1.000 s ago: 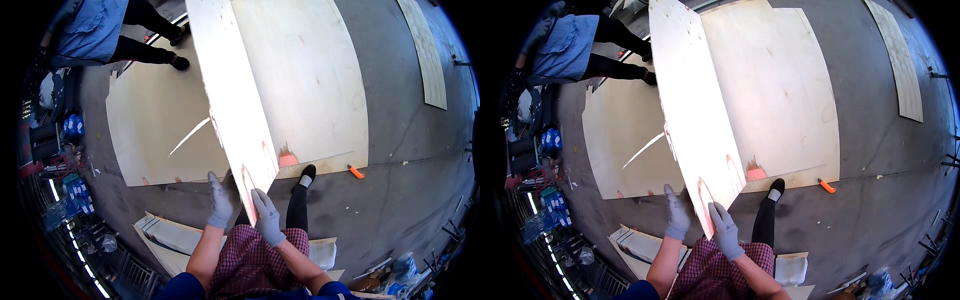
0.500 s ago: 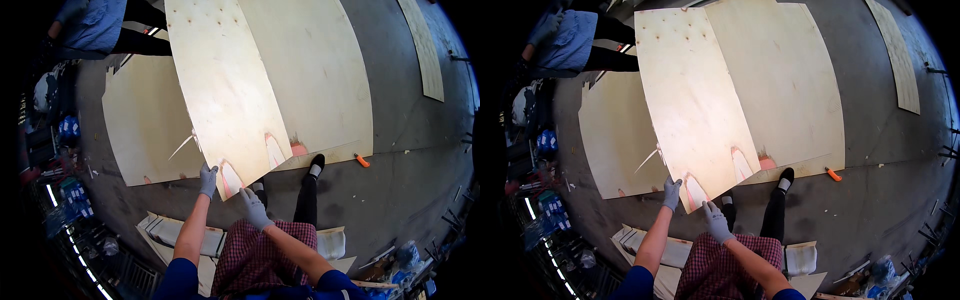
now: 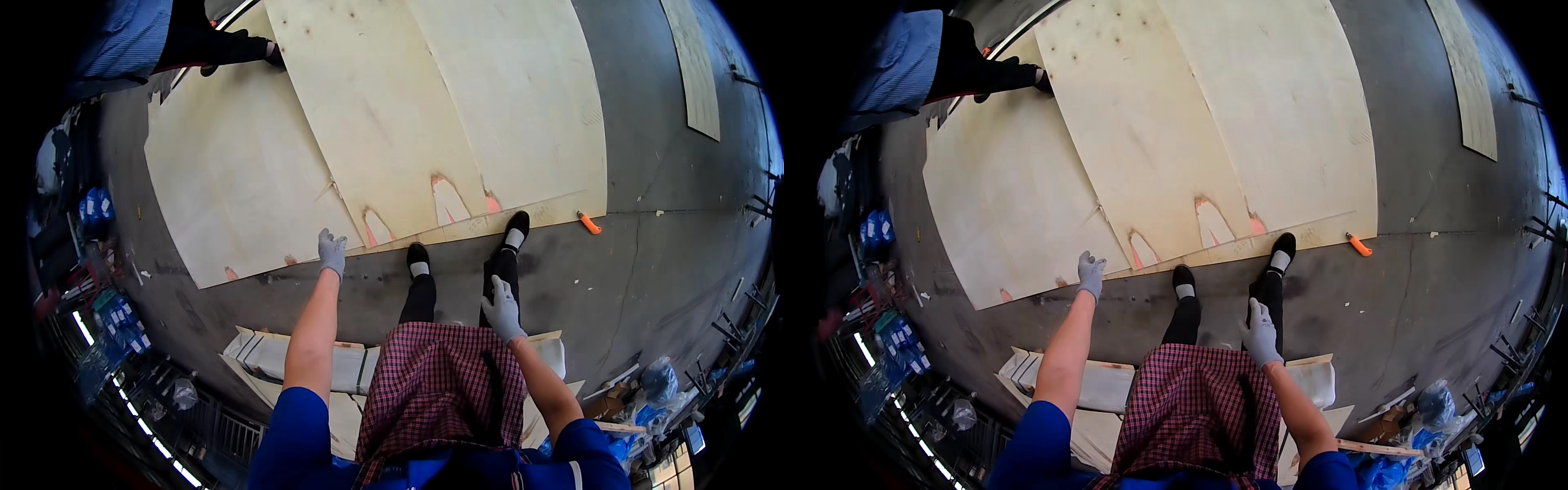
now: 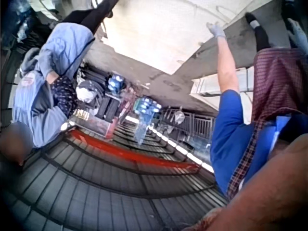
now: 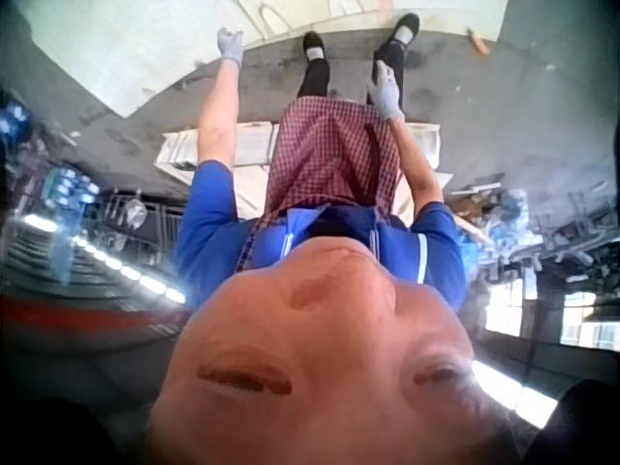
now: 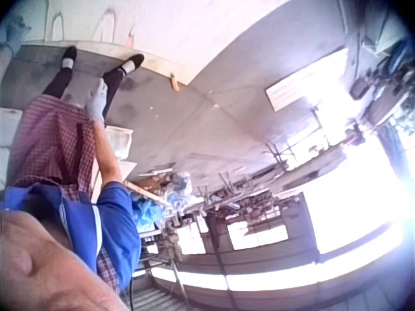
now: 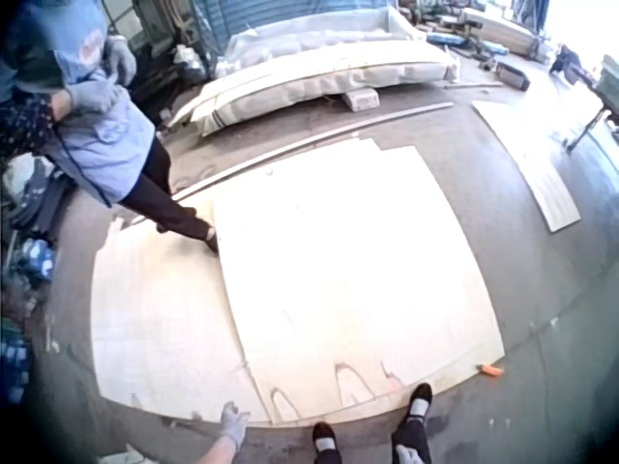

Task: The person uses a utility knife to score and separate large plywood sheets on the workshop floor. They align the sheets, score along seams, and break the wood apart into smaller pieces with assistance from a coworker.

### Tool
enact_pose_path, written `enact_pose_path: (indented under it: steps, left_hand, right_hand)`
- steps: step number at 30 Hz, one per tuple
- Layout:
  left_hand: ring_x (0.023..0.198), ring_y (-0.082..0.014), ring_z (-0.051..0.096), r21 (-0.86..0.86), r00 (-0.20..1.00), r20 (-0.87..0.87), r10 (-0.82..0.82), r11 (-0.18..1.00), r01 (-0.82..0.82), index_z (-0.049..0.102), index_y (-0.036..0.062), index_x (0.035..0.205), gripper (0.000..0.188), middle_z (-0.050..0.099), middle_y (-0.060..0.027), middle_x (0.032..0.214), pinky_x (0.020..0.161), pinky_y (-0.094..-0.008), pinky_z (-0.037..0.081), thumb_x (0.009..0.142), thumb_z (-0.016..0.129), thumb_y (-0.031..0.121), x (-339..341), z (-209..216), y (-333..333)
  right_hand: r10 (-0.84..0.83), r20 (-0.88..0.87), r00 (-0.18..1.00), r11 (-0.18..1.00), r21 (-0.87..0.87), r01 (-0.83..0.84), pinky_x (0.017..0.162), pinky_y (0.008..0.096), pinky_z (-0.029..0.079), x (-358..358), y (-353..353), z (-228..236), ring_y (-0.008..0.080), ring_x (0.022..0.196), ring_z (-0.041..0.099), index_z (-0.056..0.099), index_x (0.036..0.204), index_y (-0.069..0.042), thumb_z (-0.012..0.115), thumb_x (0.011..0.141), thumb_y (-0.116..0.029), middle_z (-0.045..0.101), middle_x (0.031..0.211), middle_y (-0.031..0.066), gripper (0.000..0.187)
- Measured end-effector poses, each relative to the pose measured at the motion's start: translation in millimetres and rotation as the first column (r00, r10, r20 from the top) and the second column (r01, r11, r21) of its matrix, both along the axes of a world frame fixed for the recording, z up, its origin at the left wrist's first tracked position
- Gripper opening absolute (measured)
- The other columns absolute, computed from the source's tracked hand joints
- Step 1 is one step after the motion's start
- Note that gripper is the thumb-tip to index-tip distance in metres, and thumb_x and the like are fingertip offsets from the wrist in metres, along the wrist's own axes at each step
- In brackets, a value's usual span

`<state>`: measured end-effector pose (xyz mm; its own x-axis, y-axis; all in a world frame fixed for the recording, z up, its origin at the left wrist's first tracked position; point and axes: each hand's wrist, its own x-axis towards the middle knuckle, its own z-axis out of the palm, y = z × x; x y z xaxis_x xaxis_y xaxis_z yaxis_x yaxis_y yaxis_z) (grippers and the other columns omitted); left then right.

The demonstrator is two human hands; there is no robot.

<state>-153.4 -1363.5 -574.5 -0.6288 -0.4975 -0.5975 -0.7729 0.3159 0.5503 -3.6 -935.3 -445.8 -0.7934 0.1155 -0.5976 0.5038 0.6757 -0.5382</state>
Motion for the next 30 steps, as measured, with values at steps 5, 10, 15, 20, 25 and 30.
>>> enact_pose_path:
  steps: [5,10,15,20,25,30]
  left_hand:
    - [0.123,-0.0293,0.048,0.257,0.963,-0.021,-0.268,0.929,0.265,0.038,-0.0046,0.134,0.056,0.048,-0.0233,0.132,0.104,-0.0358,0.037,0.085,0.063,0.006,18,60,93]
    - [0.114,-0.0307,0.056,0.271,0.714,0.028,-0.700,0.693,0.669,0.051,-0.0015,0.125,0.047,0.056,-0.0198,0.125,0.097,-0.0385,0.044,0.085,0.065,0.018,93,122,153]
    - [0.109,-0.0327,0.056,0.218,0.417,0.128,-0.900,0.435,0.873,0.055,0.0041,0.120,0.044,0.059,-0.0162,0.118,0.093,-0.0422,0.044,0.086,0.060,0.032,150,130,168]
    - [0.108,-0.0319,0.056,0.188,0.342,0.129,-0.931,0.362,0.913,0.054,0.0048,0.120,0.041,0.059,-0.0148,0.118,0.091,-0.0430,0.043,0.088,0.058,0.031,127,136,176]
    - [0.107,-0.0308,0.056,0.196,0.327,0.147,-0.933,0.352,0.915,0.054,0.0049,0.120,0.041,0.060,-0.0141,0.116,0.091,-0.0417,0.043,0.088,0.059,0.031,124,134,183]
    - [0.108,-0.0320,0.056,0.206,0.359,0.165,-0.919,0.388,0.898,0.054,0.0020,0.119,0.042,0.060,-0.0162,0.116,0.093,-0.0418,0.043,0.088,0.060,0.028,119,136,188]
  right_hand:
    - [-0.275,0.037,0.961,0.960,-0.047,0.277,0.078,0.0375,0.049,-17,12,-23,0.0302,0.087,0.060,0.052,0.121,-0.002,0.064,0.081,-0.018,0.056,0.103,0.0177,0.045]
    - [-0.336,0.118,0.934,0.941,0.078,0.329,0.081,0.0388,0.047,-60,47,-145,0.0326,0.090,0.060,0.057,0.117,-0.002,0.059,0.082,-0.021,0.062,0.100,0.0188,0.040]
    - [-0.422,0.143,0.895,0.901,0.179,0.396,0.089,0.0362,0.045,-104,50,-262,0.0308,0.099,0.060,0.059,0.117,-0.002,0.055,0.082,-0.014,0.063,0.105,0.0193,0.037]
    - [-0.588,0.009,0.809,0.805,0.103,0.584,0.094,0.0379,0.042,-83,18,-356,0.0334,0.105,0.053,0.057,0.116,-0.002,0.055,0.078,-0.009,0.053,0.115,0.0199,0.038]
    - [-0.616,0.078,0.784,0.788,0.094,0.609,0.091,0.0388,0.041,-65,-8,-366,0.0348,0.104,0.050,0.055,0.106,0.001,0.057,0.077,-0.010,0.052,0.109,0.0211,0.031]
    - [-0.697,0.136,0.704,0.716,0.071,0.695,0.092,0.0392,0.040,-62,-56,-352,0.0354,0.104,0.050,0.054,0.102,0.003,0.059,0.075,-0.012,0.052,0.108,0.0232,0.031]
